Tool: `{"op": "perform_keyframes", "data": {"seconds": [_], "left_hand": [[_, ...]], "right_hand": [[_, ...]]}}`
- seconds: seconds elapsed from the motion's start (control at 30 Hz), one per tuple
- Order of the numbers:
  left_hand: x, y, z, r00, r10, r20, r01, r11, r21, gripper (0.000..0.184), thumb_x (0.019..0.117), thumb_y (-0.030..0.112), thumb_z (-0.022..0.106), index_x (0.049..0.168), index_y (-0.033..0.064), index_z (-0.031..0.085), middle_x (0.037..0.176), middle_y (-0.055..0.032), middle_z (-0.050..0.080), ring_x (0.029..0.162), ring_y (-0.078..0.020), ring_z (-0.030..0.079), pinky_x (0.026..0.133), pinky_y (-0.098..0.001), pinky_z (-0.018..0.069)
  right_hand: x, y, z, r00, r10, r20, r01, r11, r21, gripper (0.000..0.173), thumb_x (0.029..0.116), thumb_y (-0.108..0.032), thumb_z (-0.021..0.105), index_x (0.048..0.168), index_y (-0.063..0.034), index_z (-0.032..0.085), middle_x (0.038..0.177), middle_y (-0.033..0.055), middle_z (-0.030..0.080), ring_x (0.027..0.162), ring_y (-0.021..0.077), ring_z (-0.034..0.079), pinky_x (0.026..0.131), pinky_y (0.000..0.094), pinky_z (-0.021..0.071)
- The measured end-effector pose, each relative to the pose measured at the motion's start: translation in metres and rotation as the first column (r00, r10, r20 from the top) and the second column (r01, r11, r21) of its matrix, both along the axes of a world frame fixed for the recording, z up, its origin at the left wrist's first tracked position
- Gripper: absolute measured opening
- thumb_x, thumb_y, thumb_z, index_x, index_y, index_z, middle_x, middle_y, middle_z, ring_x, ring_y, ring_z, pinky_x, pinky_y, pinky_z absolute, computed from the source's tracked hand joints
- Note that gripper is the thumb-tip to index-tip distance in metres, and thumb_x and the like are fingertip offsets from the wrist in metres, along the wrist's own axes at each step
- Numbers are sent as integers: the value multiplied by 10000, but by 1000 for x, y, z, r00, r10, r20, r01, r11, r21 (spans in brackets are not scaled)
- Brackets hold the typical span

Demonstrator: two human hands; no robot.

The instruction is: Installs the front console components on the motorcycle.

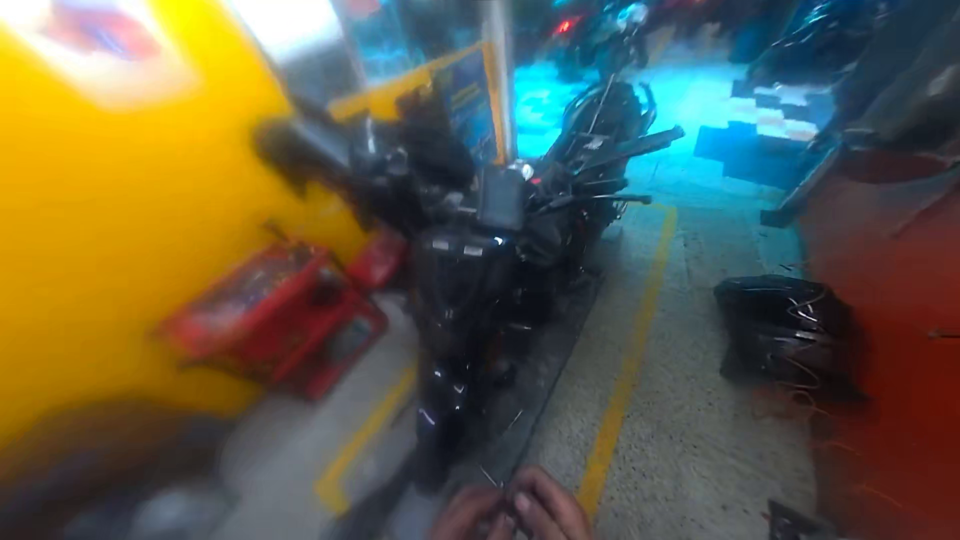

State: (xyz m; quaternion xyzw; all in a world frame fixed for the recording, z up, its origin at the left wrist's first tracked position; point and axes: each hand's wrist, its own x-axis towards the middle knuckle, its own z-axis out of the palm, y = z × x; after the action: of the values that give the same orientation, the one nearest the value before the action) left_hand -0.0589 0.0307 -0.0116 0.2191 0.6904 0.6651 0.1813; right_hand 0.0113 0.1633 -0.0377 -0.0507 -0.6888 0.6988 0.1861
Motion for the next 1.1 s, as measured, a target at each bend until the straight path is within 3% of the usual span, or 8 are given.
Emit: {"op": "perform_keyframes", "data": {"seconds": [0.1, 0.23, 0.53, 0.67, 0.73, 0.9, 1.0, 1.1], "left_hand": [[-34, 16, 24, 994, 104, 17, -105, 993, 46, 181, 825, -77, 709, 1002, -60, 740, 1025, -97, 717, 743, -103, 719, 613, -287, 647], [-85, 39, 32, 980, 147, 135, -168, 973, 161, 153, 814, -69, 737, 963, -36, 723, 975, -85, 720, 678, -129, 704, 559, -298, 634], [-159, 101, 35, 923, 302, 237, -347, 921, 176, 186, 821, -84, 678, 1000, -32, 676, 908, -67, 724, 653, -156, 707, 536, -321, 628], [-190, 142, 26, 851, 424, 311, -496, 844, 205, 177, 812, -99, 658, 952, 8, 662, 1014, -65, 719, 687, -134, 706, 549, -311, 628], [-200, 164, 24, 801, 488, 348, -574, 790, 213, 170, 798, -107, 668, 922, 7, 693, 933, -59, 739, 629, -125, 696, 533, -302, 622], [-215, 202, 11, 759, 558, 337, -647, 707, 285, 249, 822, -46, 750, 1070, -40, 733, 946, -89, 763, 754, -165, 748, 674, -335, 662], [-216, 206, -3, 780, 561, 279, -626, 689, 365, 165, 864, 11, 763, 1027, -14, 779, 1004, -103, 761, 803, -160, 752, 728, -329, 666], [-218, 198, -5, 803, 565, 191, -593, 722, 356, 177, 861, 39, 783, 1022, -32, 783, 1029, -123, 759, 870, -163, 752, 767, -308, 661]], "right_hand": [[-52, 25, 11, 978, 115, -172, -106, 993, 56, 317, 1111, -269, 425, 1112, -4, 599, 894, 15, 627, 733, -11, 566, 678, 185, 505], [-113, 50, 18, 949, 198, -245, -204, 979, 0, 287, 1110, -329, 422, 1128, -103, 597, 912, -56, 604, 724, -45, 542, 641, 144, 479], [-212, 111, 27, 927, 338, -160, -356, 929, -104, 235, 1100, -311, 455, 1130, -111, 575, 851, -74, 583, 682, -45, 518, 613, 148, 469], [-259, 154, 20, 903, 421, -81, -429, 883, -192, 181, 1083, -252, 506, 1109, -93, 589, 813, -82, 578, 655, -34, 509, 594, 166, 460], [-273, 177, 19, 878, 478, -34, -475, 861, -183, 174, 1079, -229, 513, 1106, -79, 598, 819, -77, 588, 658, -30, 515, 596, 169, 463], [-297, 217, 19, 870, 492, 44, -478, 861, -175, 149, 1056, -188, 558, 1067, -62, 637, 862, -41, 662, 699, 0, 603, 624, 187, 534], [-300, 223, 20, 864, 496, 87, -467, 854, -227, 153, 1037, -212, 596, 1032, -72, 655, 814, -47, 644, 640, -22, 538, 570, 159, 460], [-300, 215, 21, 891, 444, 96, -421, 886, -197, 123, 1006, -209, 648, 995, -90, 679, 822, -48, 666, 640, -26, 549, 572, 151, 469]]}}
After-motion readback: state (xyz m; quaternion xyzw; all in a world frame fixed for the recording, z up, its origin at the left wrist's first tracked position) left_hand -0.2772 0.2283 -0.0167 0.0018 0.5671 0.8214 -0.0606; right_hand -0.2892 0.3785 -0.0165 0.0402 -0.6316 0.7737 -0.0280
